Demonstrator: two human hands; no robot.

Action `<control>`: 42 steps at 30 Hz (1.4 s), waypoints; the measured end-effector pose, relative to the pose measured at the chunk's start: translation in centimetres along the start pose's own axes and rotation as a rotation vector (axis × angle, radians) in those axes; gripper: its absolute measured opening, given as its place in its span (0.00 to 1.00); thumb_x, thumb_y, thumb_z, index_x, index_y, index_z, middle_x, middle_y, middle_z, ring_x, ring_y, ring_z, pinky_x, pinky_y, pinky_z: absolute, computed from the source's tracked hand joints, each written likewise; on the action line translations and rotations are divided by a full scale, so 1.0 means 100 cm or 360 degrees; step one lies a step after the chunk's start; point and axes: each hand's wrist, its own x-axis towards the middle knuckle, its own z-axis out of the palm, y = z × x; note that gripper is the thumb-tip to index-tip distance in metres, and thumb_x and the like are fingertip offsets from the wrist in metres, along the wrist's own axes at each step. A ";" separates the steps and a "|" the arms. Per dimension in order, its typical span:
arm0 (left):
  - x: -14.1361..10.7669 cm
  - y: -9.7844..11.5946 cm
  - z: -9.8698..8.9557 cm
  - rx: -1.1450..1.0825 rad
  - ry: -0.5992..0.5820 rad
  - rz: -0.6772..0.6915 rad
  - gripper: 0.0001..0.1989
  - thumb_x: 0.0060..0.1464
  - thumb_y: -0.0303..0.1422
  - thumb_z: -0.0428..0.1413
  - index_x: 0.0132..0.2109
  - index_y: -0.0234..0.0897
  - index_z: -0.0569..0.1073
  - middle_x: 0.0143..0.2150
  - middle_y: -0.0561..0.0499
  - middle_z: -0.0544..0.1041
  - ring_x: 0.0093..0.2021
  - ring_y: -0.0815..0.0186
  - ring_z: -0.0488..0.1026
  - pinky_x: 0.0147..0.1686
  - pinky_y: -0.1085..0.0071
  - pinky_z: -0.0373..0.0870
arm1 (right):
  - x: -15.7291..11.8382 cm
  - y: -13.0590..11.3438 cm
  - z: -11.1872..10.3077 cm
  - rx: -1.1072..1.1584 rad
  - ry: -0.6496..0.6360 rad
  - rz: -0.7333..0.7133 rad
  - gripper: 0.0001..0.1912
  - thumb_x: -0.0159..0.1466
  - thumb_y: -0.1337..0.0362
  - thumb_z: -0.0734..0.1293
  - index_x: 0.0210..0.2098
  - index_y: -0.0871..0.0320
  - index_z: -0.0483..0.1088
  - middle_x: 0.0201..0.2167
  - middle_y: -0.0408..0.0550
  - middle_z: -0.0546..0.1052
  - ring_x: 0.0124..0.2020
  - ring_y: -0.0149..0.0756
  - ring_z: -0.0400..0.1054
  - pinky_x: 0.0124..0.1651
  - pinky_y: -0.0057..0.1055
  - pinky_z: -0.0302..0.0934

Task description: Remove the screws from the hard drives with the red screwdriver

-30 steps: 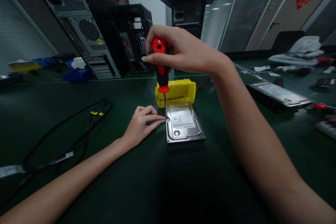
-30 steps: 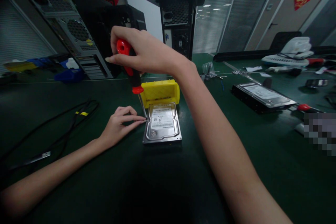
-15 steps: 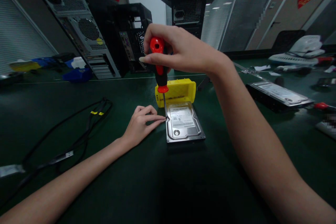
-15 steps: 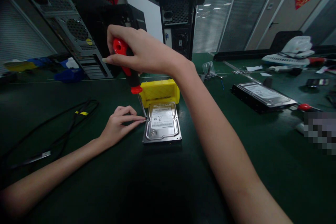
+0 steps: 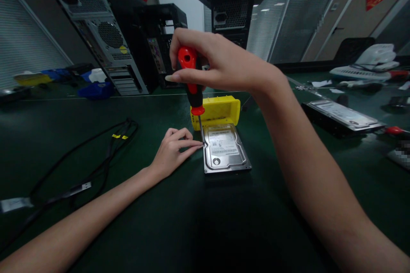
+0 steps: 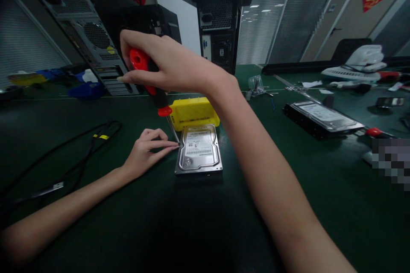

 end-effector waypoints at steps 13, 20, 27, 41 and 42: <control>-0.001 0.000 0.001 0.0053 0.0015 0.0055 0.11 0.61 0.35 0.53 0.42 0.42 0.80 0.33 0.50 0.73 0.36 0.64 0.67 0.38 0.65 0.59 | 0.006 -0.012 -0.001 -0.0007 0.0028 0.0055 0.26 0.63 0.44 0.53 0.37 0.59 0.70 0.35 0.38 0.71 0.40 0.30 0.65 0.37 0.31 0.56; -0.001 0.000 0.001 0.0072 0.0016 0.0086 0.10 0.61 0.34 0.54 0.43 0.41 0.79 0.34 0.50 0.72 0.36 0.64 0.67 0.37 0.66 0.59 | 0.000 -0.010 -0.002 0.0103 -0.0061 0.0074 0.17 0.63 0.51 0.58 0.43 0.54 0.69 0.39 0.38 0.71 0.39 0.28 0.64 0.38 0.28 0.59; -0.002 0.000 0.001 0.0066 0.0022 0.0099 0.09 0.60 0.33 0.54 0.43 0.40 0.79 0.34 0.50 0.72 0.36 0.64 0.67 0.37 0.66 0.58 | -0.003 -0.011 -0.012 0.0226 -0.0175 0.0117 0.13 0.63 0.56 0.60 0.43 0.55 0.68 0.43 0.42 0.71 0.43 0.32 0.65 0.34 0.27 0.59; -0.002 0.001 0.000 0.0052 -0.0011 0.0083 0.09 0.60 0.31 0.55 0.43 0.39 0.79 0.34 0.51 0.71 0.36 0.65 0.67 0.38 0.66 0.58 | 0.001 -0.008 -0.005 -0.0058 -0.0005 0.0075 0.32 0.59 0.39 0.57 0.40 0.62 0.73 0.39 0.42 0.75 0.40 0.30 0.67 0.38 0.27 0.60; -0.001 0.001 0.000 0.0038 -0.0011 0.0071 0.09 0.59 0.31 0.55 0.43 0.39 0.79 0.34 0.51 0.71 0.36 0.65 0.67 0.38 0.66 0.58 | 0.001 -0.007 -0.005 -0.0070 -0.0010 0.0074 0.33 0.59 0.39 0.56 0.40 0.63 0.73 0.39 0.41 0.75 0.40 0.29 0.67 0.38 0.26 0.60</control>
